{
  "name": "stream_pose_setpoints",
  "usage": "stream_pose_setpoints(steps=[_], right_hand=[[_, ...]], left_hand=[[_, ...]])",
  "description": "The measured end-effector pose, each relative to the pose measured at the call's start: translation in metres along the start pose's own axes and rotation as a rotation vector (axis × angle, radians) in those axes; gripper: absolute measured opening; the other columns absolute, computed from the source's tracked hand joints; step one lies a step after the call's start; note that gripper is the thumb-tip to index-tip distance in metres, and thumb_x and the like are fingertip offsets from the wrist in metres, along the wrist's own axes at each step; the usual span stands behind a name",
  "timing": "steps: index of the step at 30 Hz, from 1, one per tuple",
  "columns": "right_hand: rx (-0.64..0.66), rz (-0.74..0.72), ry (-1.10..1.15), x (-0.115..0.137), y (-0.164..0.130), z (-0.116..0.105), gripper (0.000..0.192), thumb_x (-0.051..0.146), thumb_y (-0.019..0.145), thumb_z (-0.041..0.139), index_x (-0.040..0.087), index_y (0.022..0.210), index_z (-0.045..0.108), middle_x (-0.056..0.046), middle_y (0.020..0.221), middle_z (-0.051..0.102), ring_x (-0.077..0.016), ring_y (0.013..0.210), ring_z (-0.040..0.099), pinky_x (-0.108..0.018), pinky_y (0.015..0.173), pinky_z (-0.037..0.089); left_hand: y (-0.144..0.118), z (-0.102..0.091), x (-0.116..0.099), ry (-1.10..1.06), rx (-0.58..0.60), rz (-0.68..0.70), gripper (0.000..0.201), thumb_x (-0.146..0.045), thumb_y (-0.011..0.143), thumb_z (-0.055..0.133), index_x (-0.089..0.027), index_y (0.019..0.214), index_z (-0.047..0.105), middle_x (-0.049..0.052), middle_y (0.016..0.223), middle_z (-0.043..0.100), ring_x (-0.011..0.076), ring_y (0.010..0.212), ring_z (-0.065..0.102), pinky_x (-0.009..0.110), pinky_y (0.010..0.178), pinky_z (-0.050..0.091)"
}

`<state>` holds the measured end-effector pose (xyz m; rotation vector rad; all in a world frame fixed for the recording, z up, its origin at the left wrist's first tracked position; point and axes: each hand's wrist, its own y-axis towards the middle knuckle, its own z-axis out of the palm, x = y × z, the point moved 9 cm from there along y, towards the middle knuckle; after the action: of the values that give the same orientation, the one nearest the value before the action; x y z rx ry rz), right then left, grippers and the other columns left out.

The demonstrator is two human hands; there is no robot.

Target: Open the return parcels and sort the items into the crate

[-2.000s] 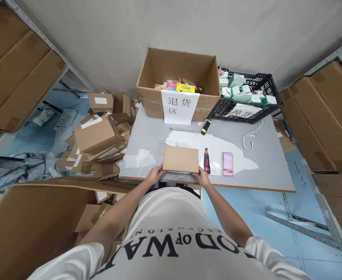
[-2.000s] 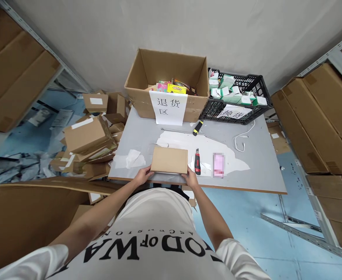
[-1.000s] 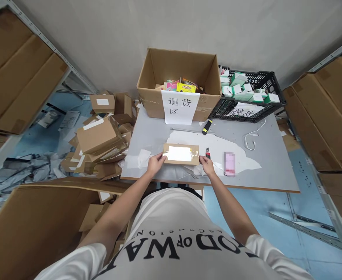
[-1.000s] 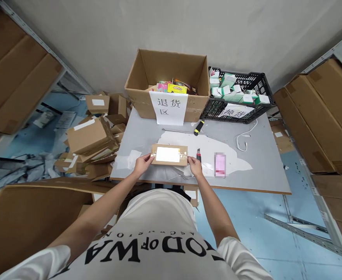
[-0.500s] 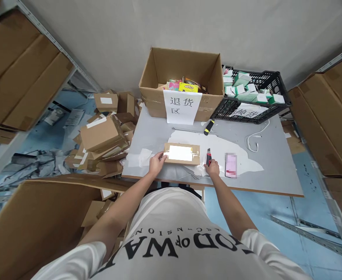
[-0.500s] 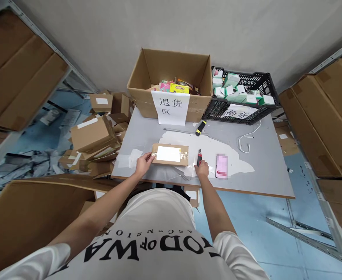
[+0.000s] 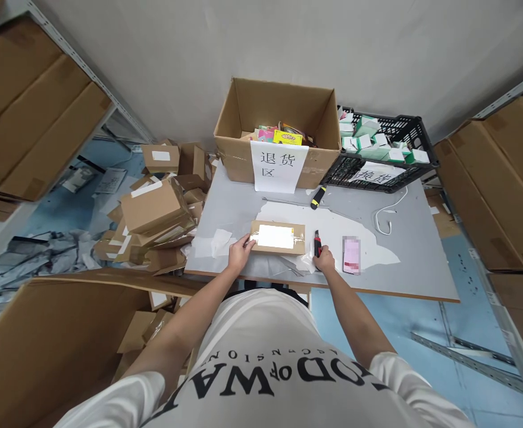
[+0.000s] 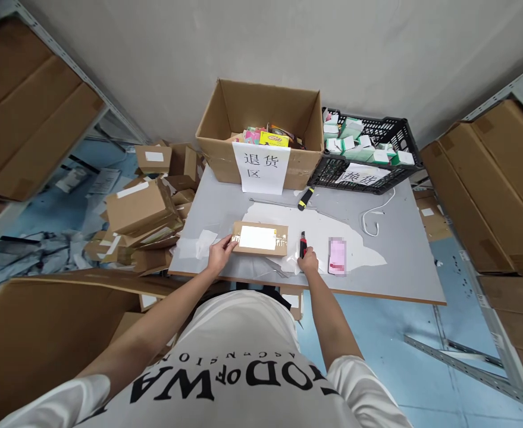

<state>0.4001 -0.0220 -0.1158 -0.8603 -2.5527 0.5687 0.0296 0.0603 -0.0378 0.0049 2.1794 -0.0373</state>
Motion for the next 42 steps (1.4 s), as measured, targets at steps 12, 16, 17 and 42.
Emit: stream_pose_setpoints(steps=[12, 16, 17, 42], right_hand=[[-0.173, -0.175, 0.711, 0.020, -0.020, -0.081, 0.057, 0.036, 0.085, 0.035, 0.015, 0.138, 0.027, -0.005, 0.089, 0.062, -0.0138, 0.060, 0.059, -0.026, 0.053, 0.051], [-0.020, -0.657, 0.485, 0.106, -0.055, -0.108, 0.057, 0.038, 0.090, 0.035, 0.019, 0.143, 0.027, -0.010, 0.107, 0.063, -0.0165, 0.069, 0.062, -0.033, 0.062, 0.054], [0.013, -0.788, 0.374, 0.129, -0.069, -0.109, 0.055, 0.036, 0.091, 0.036, 0.020, 0.143, 0.031, -0.011, 0.112, 0.062, -0.0183, 0.078, 0.064, -0.035, 0.070, 0.054], [0.136, -1.197, -0.706, 0.245, -0.132, -0.079, 0.056, 0.016, 0.093, 0.038, 0.034, 0.145, 0.029, -0.010, 0.120, 0.060, -0.0214, 0.097, 0.064, -0.028, 0.073, 0.047]], left_hand=[[-0.042, 0.016, -0.052, 0.348, 0.115, 0.565, 0.052, -0.036, 0.093, 0.042, -0.013, 0.139, 0.039, 0.016, 0.146, 0.039, 0.0262, 0.138, 0.032, 0.045, 0.109, 0.035], [-0.059, 0.039, -0.062, 0.546, 0.260, 0.681, 0.050, -0.034, 0.093, 0.041, -0.012, 0.138, 0.040, 0.016, 0.146, 0.038, 0.0290, 0.140, 0.026, 0.048, 0.111, 0.029], [-0.059, 0.043, -0.061, 0.582, 0.268, 0.669, 0.050, -0.032, 0.093, 0.041, -0.012, 0.138, 0.040, 0.016, 0.146, 0.038, 0.0294, 0.140, 0.026, 0.048, 0.111, 0.029], [-0.055, 0.050, -0.051, 0.589, 0.285, 0.662, 0.046, -0.023, 0.093, 0.038, -0.013, 0.138, 0.040, 0.015, 0.145, 0.041, 0.0255, 0.140, 0.028, 0.046, 0.111, 0.028]])
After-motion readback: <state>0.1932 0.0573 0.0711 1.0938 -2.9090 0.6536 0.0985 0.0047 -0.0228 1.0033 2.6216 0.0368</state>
